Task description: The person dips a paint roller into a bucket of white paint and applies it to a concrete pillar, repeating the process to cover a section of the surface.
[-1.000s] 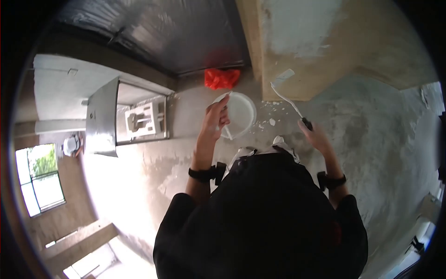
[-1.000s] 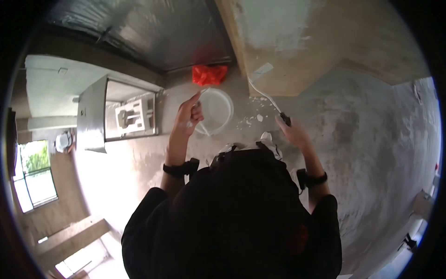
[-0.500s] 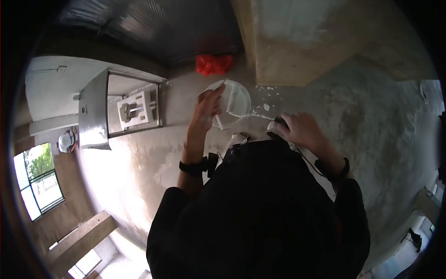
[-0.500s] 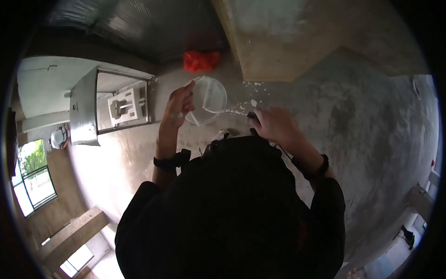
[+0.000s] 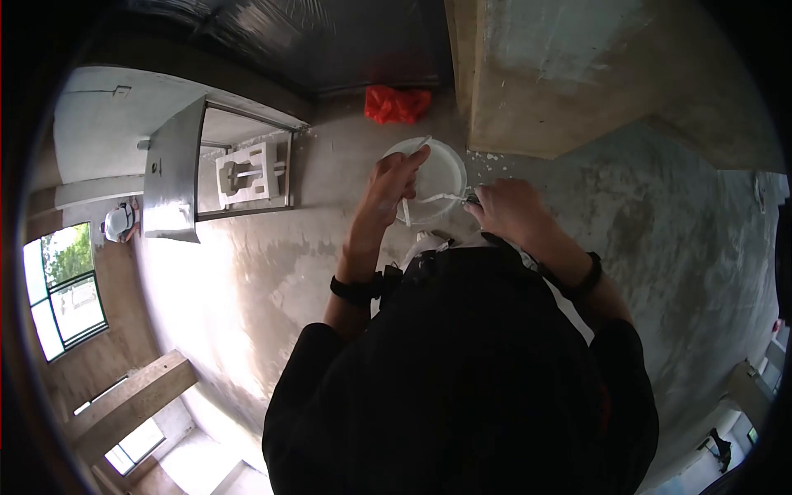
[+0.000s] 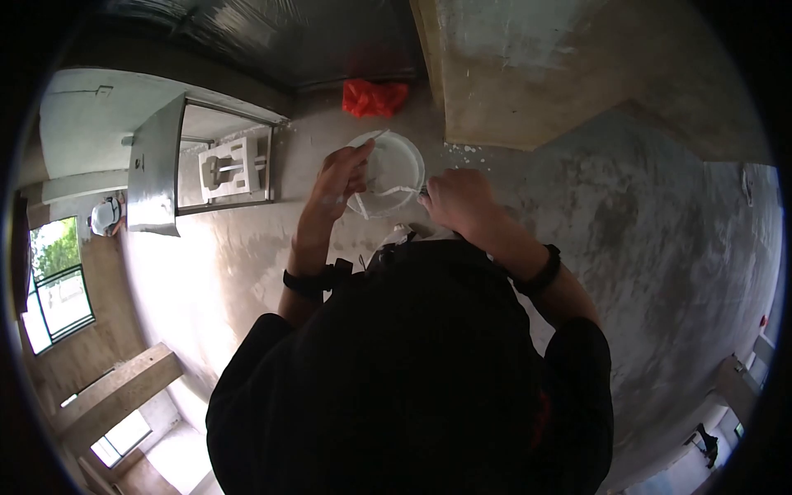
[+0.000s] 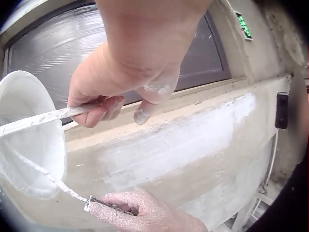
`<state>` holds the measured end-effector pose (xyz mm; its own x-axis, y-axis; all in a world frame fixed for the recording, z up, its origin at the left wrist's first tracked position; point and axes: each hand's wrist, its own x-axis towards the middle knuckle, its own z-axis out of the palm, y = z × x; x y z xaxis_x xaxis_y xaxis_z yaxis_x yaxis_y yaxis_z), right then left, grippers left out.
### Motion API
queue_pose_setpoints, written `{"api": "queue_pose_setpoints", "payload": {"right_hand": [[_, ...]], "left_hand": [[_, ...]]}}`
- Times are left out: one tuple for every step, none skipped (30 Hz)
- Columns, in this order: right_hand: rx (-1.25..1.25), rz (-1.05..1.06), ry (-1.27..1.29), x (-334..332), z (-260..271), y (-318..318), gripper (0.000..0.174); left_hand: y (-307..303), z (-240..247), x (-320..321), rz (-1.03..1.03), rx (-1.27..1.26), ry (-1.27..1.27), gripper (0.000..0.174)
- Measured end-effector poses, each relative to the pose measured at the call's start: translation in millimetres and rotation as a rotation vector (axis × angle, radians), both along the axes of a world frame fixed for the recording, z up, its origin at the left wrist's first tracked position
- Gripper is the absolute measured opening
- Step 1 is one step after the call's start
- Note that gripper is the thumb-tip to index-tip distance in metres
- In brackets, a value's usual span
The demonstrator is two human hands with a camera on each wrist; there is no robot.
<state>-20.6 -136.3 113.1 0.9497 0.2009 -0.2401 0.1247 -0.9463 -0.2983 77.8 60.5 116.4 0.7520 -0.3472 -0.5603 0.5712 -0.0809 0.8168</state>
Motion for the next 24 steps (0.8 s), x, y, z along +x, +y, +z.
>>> {"api": "queue_pose_setpoints", "payload": {"right_hand": [[0.000,-0.009,0.017,1,0,2,0.035],[-0.002,-0.009,0.017,2,0,2,0.035],[-0.008,-0.015,0.014,2,0,3,0.035],[-0.015,-0.021,0.011,2,0,3,0.035],[-0.015,-0.014,0.010,3,0,2,0.035],[-0.002,0.000,-0.004,3,0,1,0.036],[0.012,0.013,-0.018,3,0,1,0.038],[0.013,0.018,-0.019,3,0,1,0.038],[0.007,0.023,-0.039,2,-1,1,0.038],[0.001,0.026,-0.059,1,-2,0,0.039],[0.000,0.026,-0.058,-1,-2,0,0.039],[0.007,0.024,-0.081,-3,-2,-1,0.039],[0.014,0.023,-0.104,-5,-1,-1,0.040],[0.013,0.024,-0.104,-8,2,-3,0.040],[0.037,-0.006,-0.093,-12,6,-5,0.040],[0.062,-0.035,-0.081,-15,11,-7,0.040],[0.063,-0.033,-0.080,-17,17,-9,0.040],[0.084,-0.058,-0.044,-18,22,-12,0.038],[0.104,-0.084,-0.007,-19,24,-14,0.036],[0.104,-0.087,-0.007,-20,21,-15,0.036],[0.139,-0.130,-0.026,-21,16,-17,0.036],[0.170,-0.172,-0.045,-21,12,-18,0.036],[0.166,-0.175,-0.047,-21,8,-19,0.036],[0.221,-0.168,-0.038,-20,5,-21,0.035]], "left_hand": [[0,0,0,0.007,0.017,-0.007,0.039],[0,0,0,0.008,0.015,-0.007,0.039],[-1,-1,0,0.014,0.011,0.003,0.039],[-1,-1,0,0.021,0.006,0.012,0.039],[-1,-1,-1,0.027,0.006,0.011,0.039],[0,0,-1,0.029,-0.006,-0.002,0.039],[1,0,-2,0.029,-0.017,-0.016,0.039],[2,-1,-1,0.034,-0.017,-0.016,0.039],[3,-4,0,0.035,-0.025,-0.004,0.039],[3,-7,0,0.033,-0.032,0.009,0.039],[4,-9,2,0.032,-0.034,0.010,0.039],[6,-11,3,0.048,-0.042,0.031,0.039],[7,-11,5,0.065,-0.050,0.051,0.038],[7,-11,6,0.066,-0.051,0.051,0.038],[7,-11,6,0.099,-0.059,0.059,0.038],[7,-10,6,0.134,-0.067,0.068,0.037],[9,-11,6,0.136,-0.066,0.068,0.037],[11,-14,7,0.137,-0.071,0.079,0.036],[12,-15,8,0.137,-0.076,0.090,0.035],[13,-15,9,0.133,-0.076,0.090,0.035],[14,-16,10,0.142,-0.057,0.098,0.035],[14,-17,10,0.152,-0.040,0.107,0.034],[13,-16,10,0.148,-0.044,0.106,0.034],[13,-15,10,0.141,-0.037,0.096,0.034]]}}
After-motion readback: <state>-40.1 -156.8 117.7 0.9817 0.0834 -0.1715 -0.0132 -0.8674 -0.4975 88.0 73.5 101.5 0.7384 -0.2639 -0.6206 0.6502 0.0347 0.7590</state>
